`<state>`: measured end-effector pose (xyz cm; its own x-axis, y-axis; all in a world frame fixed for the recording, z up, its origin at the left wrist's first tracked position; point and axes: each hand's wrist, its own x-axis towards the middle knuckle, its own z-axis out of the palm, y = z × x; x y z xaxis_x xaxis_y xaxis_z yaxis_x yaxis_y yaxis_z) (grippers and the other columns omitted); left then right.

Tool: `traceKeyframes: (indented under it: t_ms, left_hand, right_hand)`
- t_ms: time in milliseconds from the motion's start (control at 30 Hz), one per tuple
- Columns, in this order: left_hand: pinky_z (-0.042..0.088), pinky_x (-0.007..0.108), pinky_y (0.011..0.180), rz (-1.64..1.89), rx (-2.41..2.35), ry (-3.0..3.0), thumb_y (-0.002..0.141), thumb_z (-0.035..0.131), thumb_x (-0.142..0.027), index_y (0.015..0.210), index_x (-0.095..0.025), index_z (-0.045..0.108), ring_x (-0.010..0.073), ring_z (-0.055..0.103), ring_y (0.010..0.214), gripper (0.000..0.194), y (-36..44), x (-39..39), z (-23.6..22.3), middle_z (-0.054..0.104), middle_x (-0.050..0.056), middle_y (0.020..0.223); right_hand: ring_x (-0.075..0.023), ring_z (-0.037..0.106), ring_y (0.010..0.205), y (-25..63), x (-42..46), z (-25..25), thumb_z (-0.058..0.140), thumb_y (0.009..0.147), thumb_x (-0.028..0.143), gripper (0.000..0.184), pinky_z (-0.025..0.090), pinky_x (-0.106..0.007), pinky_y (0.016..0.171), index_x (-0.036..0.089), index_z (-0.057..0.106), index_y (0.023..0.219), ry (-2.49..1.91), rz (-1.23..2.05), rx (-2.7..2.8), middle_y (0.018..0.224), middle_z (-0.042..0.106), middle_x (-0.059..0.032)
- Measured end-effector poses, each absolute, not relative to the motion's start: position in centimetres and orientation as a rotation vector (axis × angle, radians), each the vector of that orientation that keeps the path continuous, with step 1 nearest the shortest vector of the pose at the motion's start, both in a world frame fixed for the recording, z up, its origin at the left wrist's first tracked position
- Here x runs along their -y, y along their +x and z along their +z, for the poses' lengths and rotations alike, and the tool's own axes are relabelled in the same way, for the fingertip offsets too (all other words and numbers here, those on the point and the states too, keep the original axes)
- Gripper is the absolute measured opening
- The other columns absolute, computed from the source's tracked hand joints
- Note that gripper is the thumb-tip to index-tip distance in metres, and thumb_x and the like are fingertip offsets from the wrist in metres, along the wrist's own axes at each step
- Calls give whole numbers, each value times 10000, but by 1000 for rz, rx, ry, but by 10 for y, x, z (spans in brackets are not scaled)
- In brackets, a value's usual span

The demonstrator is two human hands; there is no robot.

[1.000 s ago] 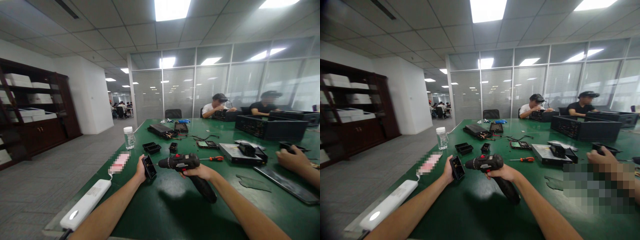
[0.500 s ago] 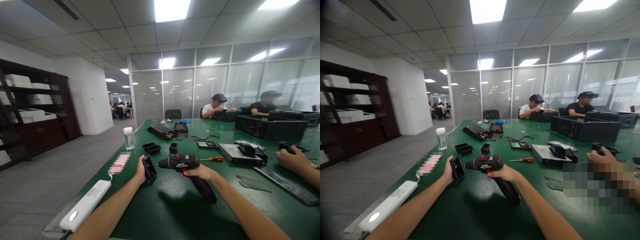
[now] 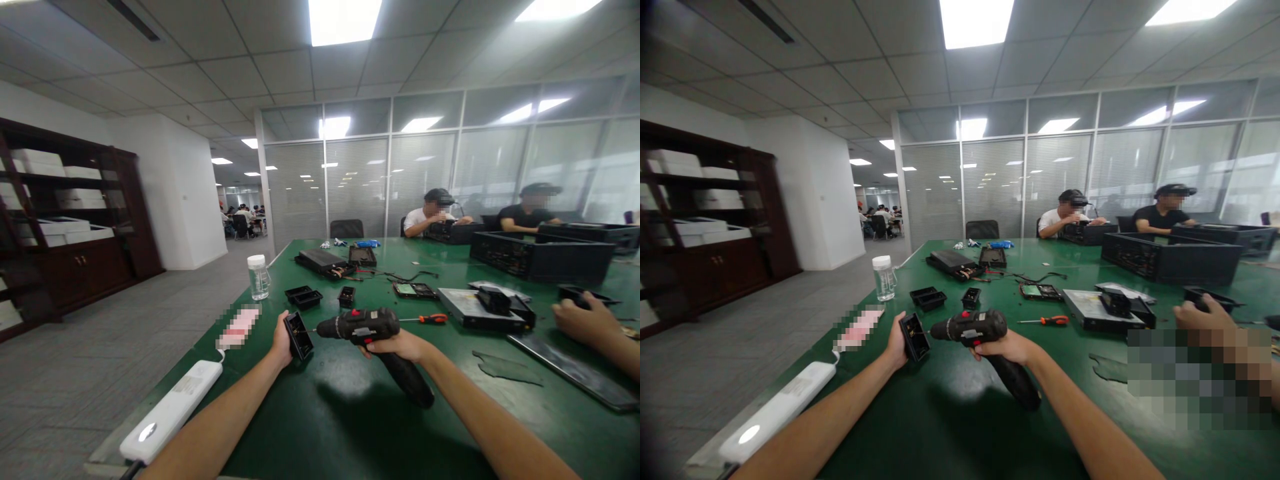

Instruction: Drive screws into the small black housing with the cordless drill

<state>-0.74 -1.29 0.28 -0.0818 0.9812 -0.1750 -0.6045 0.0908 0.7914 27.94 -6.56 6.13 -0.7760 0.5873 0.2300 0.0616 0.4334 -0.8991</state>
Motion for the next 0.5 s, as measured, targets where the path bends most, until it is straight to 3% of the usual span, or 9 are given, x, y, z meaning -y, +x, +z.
traceKeyframes:
  t_ms: [500]
  left_hand:
    - [470,319,541,1421,-874,548,698,551,-570,667,-181,549,176,551,492,390,-8,12,3,565,14,564]
  right_hand:
    - [-160,544,779,278,67,64,617,813,352,271,417,-312,800,98,625,906,-525,1301,2184,790,595,-47]
